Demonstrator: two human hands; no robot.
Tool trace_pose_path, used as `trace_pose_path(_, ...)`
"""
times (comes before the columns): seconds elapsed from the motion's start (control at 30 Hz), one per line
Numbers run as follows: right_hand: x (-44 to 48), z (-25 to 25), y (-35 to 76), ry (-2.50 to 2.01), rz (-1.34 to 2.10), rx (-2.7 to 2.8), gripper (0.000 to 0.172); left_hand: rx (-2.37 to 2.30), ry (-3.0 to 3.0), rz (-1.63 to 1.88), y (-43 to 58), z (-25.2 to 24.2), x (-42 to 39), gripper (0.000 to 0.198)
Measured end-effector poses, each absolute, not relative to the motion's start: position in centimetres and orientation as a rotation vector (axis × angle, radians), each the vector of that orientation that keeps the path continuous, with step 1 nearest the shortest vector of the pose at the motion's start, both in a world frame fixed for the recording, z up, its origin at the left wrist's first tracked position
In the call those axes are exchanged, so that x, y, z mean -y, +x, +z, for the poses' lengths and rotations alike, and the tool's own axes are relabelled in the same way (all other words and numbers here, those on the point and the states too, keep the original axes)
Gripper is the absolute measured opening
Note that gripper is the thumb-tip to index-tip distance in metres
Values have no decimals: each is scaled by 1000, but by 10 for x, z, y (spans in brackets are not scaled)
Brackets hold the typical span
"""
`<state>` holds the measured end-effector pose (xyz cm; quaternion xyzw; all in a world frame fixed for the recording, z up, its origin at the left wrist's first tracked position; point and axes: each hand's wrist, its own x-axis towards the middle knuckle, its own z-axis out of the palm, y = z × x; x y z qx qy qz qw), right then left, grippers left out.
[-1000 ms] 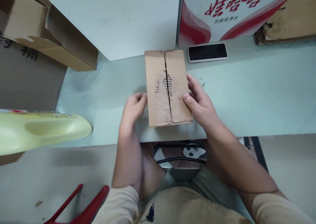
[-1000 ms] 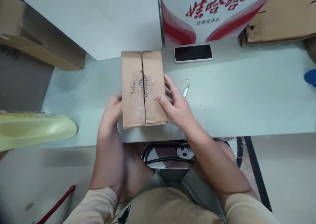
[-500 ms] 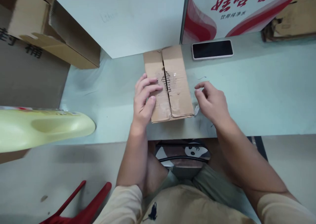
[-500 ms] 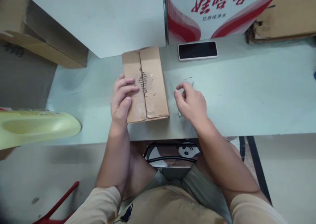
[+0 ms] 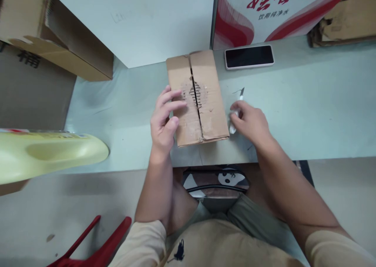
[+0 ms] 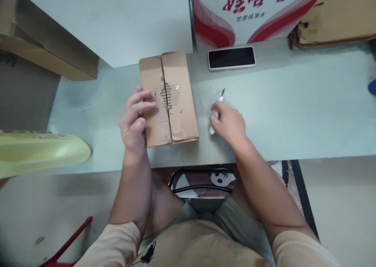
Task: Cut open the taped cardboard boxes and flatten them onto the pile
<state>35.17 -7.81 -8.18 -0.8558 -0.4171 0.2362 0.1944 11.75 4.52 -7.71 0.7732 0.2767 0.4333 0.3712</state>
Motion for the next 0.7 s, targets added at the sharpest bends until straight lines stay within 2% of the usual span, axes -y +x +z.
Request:
trace_pose_path(0.17,80,-84,354,-1672,591,950,38,-665,2042,1110,119,-73,-42,52)
trace_pose_path(0.33,79,-71,343,-1306,510,776,21,-657,2100,1061,119,-72,-43,50)
trace_pose_path(0.57,95,-31,319,-1153,446,768,38,-706,2079,1039,118,-72,-44,55)
trace_pose_path(0.7,103,-23,311,-1280,439,933,61,-722,2066,1023,119,-72,-44,57)
